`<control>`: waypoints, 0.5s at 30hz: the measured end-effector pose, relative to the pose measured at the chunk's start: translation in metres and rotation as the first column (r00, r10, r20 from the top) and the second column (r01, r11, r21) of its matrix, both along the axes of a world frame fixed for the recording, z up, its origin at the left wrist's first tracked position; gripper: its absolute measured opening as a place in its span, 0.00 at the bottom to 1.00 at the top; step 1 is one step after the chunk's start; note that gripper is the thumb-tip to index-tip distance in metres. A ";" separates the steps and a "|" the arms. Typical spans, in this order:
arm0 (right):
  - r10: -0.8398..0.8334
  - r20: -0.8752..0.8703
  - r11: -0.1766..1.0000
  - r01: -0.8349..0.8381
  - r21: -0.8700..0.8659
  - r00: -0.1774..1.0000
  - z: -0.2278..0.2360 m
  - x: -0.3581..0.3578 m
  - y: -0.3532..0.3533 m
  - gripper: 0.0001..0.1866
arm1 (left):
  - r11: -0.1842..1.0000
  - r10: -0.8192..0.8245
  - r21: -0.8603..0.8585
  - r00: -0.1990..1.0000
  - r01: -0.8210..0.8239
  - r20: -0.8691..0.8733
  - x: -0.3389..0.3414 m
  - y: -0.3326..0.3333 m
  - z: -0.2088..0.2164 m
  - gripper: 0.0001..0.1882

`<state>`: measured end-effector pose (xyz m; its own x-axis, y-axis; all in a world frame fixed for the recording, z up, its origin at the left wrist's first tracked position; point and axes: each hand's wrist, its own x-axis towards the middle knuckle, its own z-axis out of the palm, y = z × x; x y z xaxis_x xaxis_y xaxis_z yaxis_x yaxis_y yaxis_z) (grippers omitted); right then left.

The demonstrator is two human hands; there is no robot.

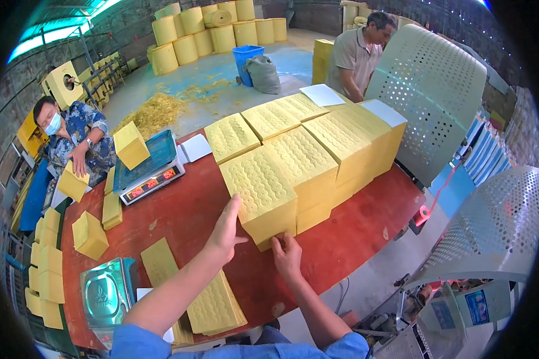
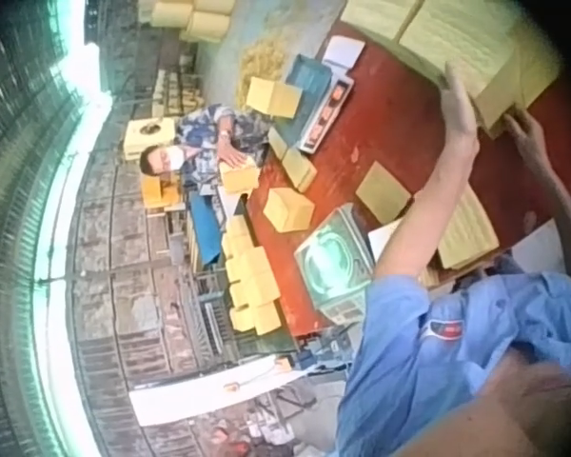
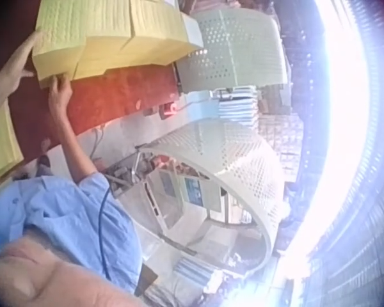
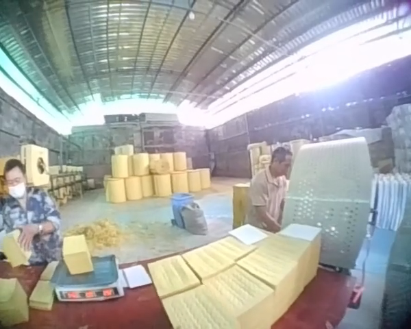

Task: The recorder is weighing stacks of yellow textured paper on a digital scale and organizing them into larger piles.

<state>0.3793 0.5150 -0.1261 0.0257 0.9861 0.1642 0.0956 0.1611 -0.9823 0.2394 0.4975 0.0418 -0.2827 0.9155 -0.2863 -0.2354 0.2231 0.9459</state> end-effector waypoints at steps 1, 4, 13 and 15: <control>0.007 -0.036 1.000 -0.007 0.006 0.999 -0.002 0.000 0.000 0.09 | 0.995 0.048 0.094 0.998 -0.044 -0.044 -0.001 -0.010 -0.002 0.34; 0.024 -0.011 0.998 -0.025 -0.051 1.000 0.010 -0.001 -0.002 0.09 | 0.912 0.138 0.397 0.828 0.109 -0.544 -0.006 -0.061 0.004 0.33; 0.016 -0.242 0.996 -0.037 -0.085 0.970 -0.008 -0.001 0.005 0.08 | 0.371 0.186 0.576 0.549 0.729 -0.815 0.039 -0.151 0.135 0.17; 0.066 -0.322 0.990 -0.102 -0.098 0.945 0.027 -0.001 -0.013 0.07 | -0.014 0.607 0.871 0.696 0.491 -0.383 0.051 -0.145 0.140 0.08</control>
<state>0.3784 0.5022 -0.0988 -0.0254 0.9984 0.0498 -0.2326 0.0426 -0.9716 0.2908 0.3527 0.1818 0.1032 0.0431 0.9937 0.4406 -0.8977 -0.0069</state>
